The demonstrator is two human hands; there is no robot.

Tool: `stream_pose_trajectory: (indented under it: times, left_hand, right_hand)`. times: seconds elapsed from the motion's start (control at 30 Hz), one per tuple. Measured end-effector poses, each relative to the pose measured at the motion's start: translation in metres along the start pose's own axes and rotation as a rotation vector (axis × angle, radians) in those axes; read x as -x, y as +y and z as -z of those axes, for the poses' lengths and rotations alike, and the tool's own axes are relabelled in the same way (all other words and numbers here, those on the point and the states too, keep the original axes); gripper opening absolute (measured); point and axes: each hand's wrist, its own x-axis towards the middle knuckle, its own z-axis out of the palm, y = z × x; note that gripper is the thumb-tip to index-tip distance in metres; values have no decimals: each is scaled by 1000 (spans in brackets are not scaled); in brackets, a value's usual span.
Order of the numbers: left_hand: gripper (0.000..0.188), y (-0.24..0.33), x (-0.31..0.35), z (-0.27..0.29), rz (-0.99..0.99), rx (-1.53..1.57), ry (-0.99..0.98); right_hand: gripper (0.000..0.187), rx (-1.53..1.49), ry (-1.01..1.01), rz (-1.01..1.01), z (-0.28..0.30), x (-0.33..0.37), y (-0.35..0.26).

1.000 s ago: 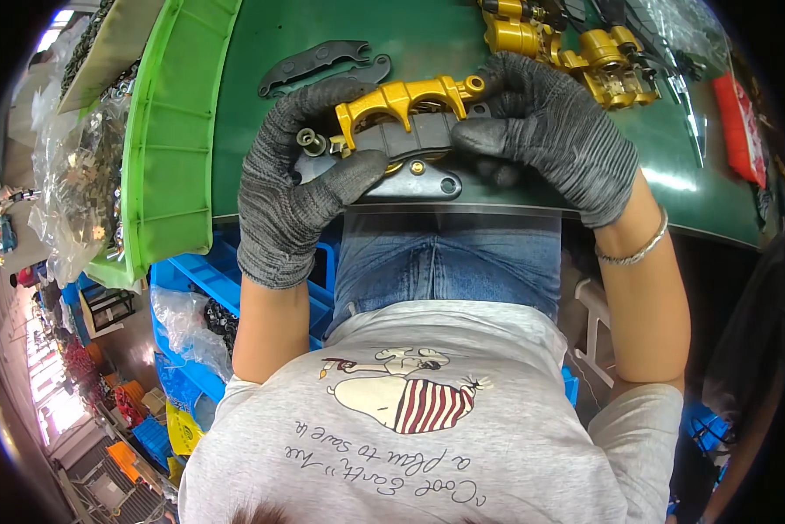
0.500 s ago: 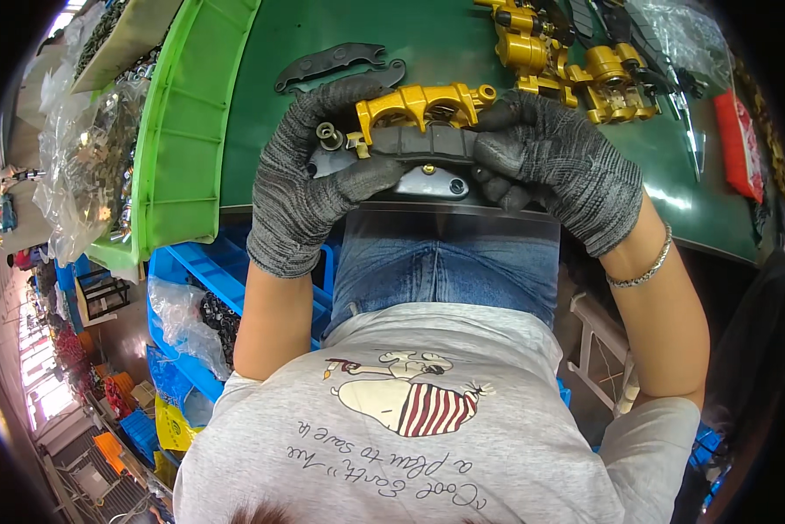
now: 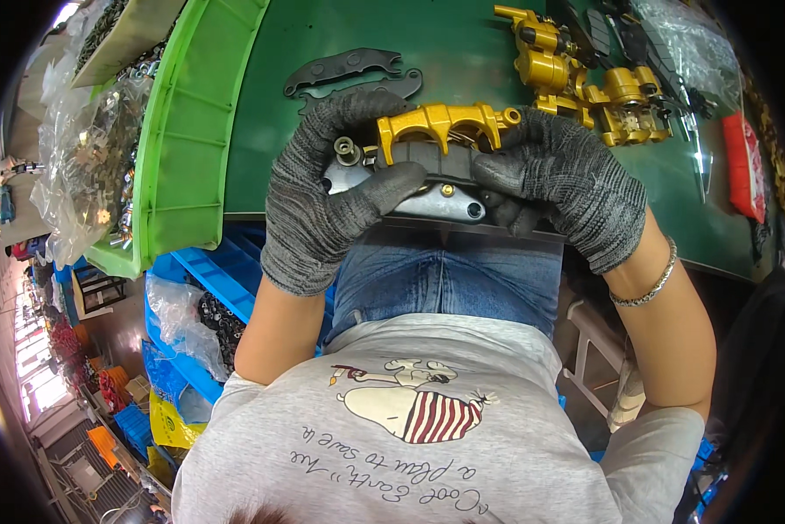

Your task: Assembling brake pads and pins into brake calipers at a factory workstation.

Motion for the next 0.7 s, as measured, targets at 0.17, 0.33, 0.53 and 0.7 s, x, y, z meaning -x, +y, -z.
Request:
stream_pose_trajectory:
  times: [0.17, 0.33, 0.53, 0.7]
  left_hand:
    - [40, 1, 0, -2, 55, 60, -18]
    - [40, -1, 0, 0, 20, -8, -31]
    - [43, -3, 1, 1, 58, 41, -7]
    - [43, -6, 1, 2, 74, 106, 16]
  right_hand:
    - [46, 56, 70, 123, -7, 2, -3]
    - [49, 146, 131, 237, -8, -4, 2]
    - [59, 212, 190, 303, -8, -7, 1]
    - [60, 265, 197, 358, -6, -13, 2]
